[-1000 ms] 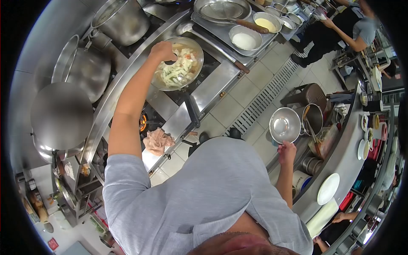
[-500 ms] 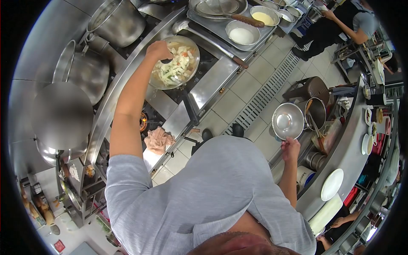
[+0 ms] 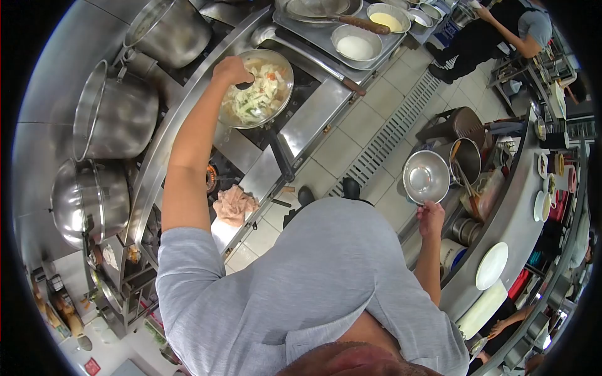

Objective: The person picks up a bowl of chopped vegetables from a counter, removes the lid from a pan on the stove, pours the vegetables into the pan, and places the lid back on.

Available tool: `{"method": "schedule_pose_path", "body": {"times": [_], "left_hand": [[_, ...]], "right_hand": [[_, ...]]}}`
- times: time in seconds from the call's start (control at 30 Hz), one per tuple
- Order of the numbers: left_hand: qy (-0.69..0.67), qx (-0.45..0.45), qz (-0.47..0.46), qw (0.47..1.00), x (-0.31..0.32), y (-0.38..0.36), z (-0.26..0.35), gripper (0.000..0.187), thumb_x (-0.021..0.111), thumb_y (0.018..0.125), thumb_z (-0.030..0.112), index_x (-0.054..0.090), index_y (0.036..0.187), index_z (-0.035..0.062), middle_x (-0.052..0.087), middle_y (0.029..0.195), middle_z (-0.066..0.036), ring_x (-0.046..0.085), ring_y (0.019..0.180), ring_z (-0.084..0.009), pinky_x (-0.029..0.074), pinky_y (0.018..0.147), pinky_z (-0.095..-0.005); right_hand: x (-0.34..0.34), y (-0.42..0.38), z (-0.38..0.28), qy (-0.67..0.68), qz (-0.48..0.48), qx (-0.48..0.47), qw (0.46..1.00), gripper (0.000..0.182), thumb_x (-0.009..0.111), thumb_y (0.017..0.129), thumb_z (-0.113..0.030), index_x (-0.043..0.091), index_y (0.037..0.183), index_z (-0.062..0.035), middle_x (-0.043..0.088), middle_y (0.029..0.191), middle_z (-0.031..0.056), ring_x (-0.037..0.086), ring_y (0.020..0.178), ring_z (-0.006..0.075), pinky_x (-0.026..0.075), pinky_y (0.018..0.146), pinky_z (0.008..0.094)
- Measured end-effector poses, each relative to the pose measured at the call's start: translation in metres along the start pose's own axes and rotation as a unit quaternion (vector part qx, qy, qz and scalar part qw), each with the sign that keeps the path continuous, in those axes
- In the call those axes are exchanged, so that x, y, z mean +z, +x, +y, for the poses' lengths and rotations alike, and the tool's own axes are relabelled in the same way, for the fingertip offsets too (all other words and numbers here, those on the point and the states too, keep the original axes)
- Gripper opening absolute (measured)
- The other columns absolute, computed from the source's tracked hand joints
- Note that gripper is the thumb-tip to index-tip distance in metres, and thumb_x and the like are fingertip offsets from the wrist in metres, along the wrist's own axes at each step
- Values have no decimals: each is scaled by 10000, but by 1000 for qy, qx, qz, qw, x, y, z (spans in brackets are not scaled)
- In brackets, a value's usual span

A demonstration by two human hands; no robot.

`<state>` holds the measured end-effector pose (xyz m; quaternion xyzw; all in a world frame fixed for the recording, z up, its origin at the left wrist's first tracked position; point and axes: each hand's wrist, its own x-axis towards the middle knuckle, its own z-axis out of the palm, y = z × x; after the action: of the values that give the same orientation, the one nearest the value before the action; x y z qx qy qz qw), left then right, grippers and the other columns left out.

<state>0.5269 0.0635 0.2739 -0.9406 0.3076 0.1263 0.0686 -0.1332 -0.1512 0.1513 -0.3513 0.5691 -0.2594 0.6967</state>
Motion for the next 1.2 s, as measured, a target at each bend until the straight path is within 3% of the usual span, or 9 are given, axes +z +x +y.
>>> {"method": "schedule_pose_path", "body": {"times": [0.23, 0.37, 0.47, 0.5, 0.57, 0.63, 0.73, 0.93, 1.2], "left_hand": [[-1, 44, 17, 999, 4, 4, -10, 560, 756, 658, 405, 738, 1059, 15, 712, 1094, -218, 691, 1031, -350, 557, 886, -427], [68, 58, 13, 996, 3, 8, -18, 666, 769, 672, 564, 736, 1076, 36, 709, 1119, -209, 688, 1045, -352, 545, 895, -455], [116, 127, 33, 985, -5, 26, -31, 662, 698, 777, 603, 699, 1103, 28, 693, 1127, -214, 666, 1040, -383, 528, 860, -495], [75, 241, 133, 958, 15, 60, -53, 599, 686, 825, 543, 690, 1112, 17, 692, 1122, -206, 657, 1049, -385, 523, 864, -475], [-13, 254, 118, 960, -29, 19, -14, 438, 696, 885, 417, 684, 1064, 17, 707, 1039, -188, 672, 973, -358, 517, 828, -446], [-148, 299, 140, 932, -38, -7, 13, 306, 727, 903, 295, 639, 984, 14, 605, 792, -80, 566, 729, -170, 482, 709, -320], [-274, 369, 19, 888, -57, -66, 55, 190, 657, 963, 187, 618, 1035, 16, 578, 825, 17, 500, 744, -71, 438, 682, -233], [-327, 408, -132, 842, -53, -165, 161, 164, 649, 933, 61, 606, 1083, 10, 567, 888, 22, 505, 795, -48, 420, 713, -205], [-339, 434, -177, 816, -1, -268, 318, 152, 641, 938, 95, 618, 1059, 6, 570, 829, 10, 518, 715, -67, 425, 651, -207]], "right_hand": [[-5, -13, 13, 0, 5, 10, 1000, 104, 640, 856, -71, 538, 845, -58, 590, 686, 56, 607, 533, 163, 448, 420, 260], [-17, -47, 16, -1, 35, 3, 999, 67, 619, 866, -70, 557, 857, -46, 617, 710, 71, 614, 538, 152, 460, 418, 251], [-46, -69, 33, -38, 91, -14, 995, 33, 615, 868, -68, 584, 861, -59, 600, 693, 55, 623, 556, 138, 497, 460, 251], [-53, -84, 37, -15, 119, -15, 993, 51, 624, 868, -82, 584, 843, -62, 594, 687, 44, 635, 581, 143, 525, 521, 264], [-61, -119, 28, -23, 139, 6, 990, 71, 645, 865, -90, 588, 847, -52, 636, 722, 67, 656, 598, 156, 520, 526, 265], [-74, -143, 30, 35, 176, -7, 984, 82, 637, 882, -83, 591, 901, -18, 668, 745, 108, 662, 574, 163, 481, 453, 261], [-102, -167, 24, 105, 185, -47, 976, 86, 636, 877, -59, 581, 899, 4, 662, 727, 112, 642, 536, 156, 478, 439, 257], [-209, -201, 24, 234, 262, -160, 923, 68, 615, 885, -42, 578, 905, 12, 662, 730, 109, 627, 516, 153, 479, 420, 252], [-478, -294, 32, 420, 473, -285, 720, 100, 566, 931, -73, 557, 840, -33, 604, 701, 89, 631, 565, 189, 501, 459, 289]]}}
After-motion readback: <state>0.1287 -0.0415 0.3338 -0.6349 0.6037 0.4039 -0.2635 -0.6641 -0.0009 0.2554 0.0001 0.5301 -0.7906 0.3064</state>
